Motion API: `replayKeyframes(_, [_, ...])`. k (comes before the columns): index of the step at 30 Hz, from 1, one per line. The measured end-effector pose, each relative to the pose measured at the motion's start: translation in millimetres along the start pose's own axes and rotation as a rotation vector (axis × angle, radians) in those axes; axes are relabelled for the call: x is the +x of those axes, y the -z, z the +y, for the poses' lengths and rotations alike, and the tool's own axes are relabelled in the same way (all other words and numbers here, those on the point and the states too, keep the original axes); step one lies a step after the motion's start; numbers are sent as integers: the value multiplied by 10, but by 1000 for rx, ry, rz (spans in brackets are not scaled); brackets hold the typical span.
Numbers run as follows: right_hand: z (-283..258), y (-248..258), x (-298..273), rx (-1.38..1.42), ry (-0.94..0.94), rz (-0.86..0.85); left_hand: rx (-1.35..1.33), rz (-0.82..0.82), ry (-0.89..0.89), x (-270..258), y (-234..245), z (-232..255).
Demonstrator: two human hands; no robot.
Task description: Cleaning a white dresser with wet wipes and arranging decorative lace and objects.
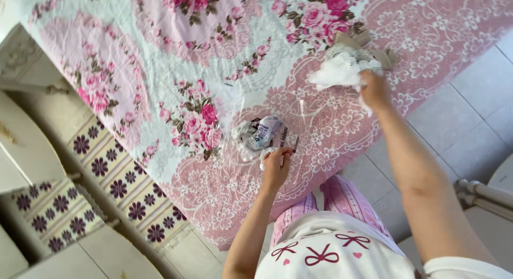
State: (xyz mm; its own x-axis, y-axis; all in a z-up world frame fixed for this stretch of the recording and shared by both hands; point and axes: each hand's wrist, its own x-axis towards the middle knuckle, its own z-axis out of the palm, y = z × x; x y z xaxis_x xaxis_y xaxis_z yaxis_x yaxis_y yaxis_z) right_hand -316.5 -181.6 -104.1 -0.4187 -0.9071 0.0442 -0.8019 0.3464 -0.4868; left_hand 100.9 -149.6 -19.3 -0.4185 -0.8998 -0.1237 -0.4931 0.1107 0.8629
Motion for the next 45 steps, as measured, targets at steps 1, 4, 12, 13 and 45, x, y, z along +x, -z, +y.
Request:
replayKeyframes(1, [111, 289, 33, -2, -20, 17, 2, -20, -17, 71, -22, 0])
replayKeyframes(4, [285, 1424, -17, 69, 11, 111, -31, -93, -129, 322, -122, 125])
replayKeyframes(12, [687, 2693, -1705, -132, -43, 388, -49, -174, -308, 725, -795, 716])
replayKeyframes(13, [1260, 2233, -2136, -210, -174, 309, -52, -197, -334, 723, -928, 821])
replayKeyframes(45, [2891, 3097, -6000, 1569, -878, 814, -321, -1202, -213, -1554, -5491, 2727])
